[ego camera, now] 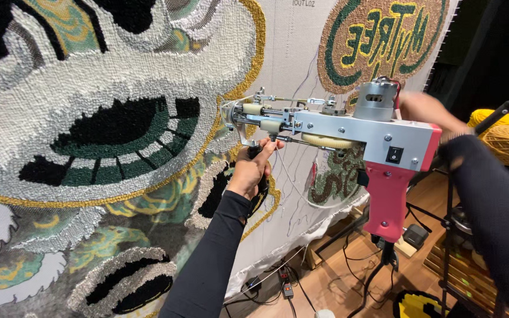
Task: The person cuts a segment of light blue yarn and threads it into a pink and silver tufting gun. They then use the tool to apply the yarn to a large canvas featuring a cartoon character design, following the pre-drawn outlines to create a textured rug.
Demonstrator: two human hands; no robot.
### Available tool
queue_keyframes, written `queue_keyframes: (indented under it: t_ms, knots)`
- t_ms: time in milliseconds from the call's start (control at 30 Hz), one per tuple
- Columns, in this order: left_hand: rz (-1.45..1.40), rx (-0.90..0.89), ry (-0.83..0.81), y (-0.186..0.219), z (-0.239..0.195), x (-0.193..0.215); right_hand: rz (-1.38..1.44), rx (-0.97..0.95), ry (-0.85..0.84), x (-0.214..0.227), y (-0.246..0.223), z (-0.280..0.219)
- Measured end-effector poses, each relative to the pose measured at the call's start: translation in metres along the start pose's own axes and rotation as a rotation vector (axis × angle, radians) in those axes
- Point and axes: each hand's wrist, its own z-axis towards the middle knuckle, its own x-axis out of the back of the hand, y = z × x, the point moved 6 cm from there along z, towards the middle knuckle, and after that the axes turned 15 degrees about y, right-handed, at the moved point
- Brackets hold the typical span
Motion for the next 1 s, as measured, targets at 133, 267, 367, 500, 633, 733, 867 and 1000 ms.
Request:
queue_keyframes:
  t_ms: [133,267,367,500,633,733,867,1000]
  knots:
    - [0.009,0.039,0.029,-0.005,0.0,0.008,0.245,0.405,-0.237,-0.007,-0.136,-0.024]
    - [0.0,0.054,0.027,-0.007,-0.002,0.02,0.099,0.775,-0.135,0.005,-0.195,-0.038]
    - [0.011,0.05,0.046,-0.01,-0.002,0.026,0.132,0.53,-0.104,0.002,-0.162,-0.029]
    - [0.032,0.018,0.052,-0.012,-0.004,0.031,-0.232,0.366,-0.069,-0.002,-0.075,-0.015]
    - [0.038,0.031,0.07,-0.014,-0.004,0.039,-0.765,0.297,-0.021,0.017,0.011,0.013]
    - [0.067,0.033,0.08,-0.018,-0.005,0.042,-0.926,0.368,0.193,0.061,0.035,0.031]
    - [0.048,0.029,0.09,-0.024,-0.003,0.038,-0.595,0.78,0.501,0.109,-0.01,0.049]
    - [0.069,0.062,0.078,-0.032,-0.006,0.032,-0.187,0.648,0.501,0.145,-0.041,0.056]
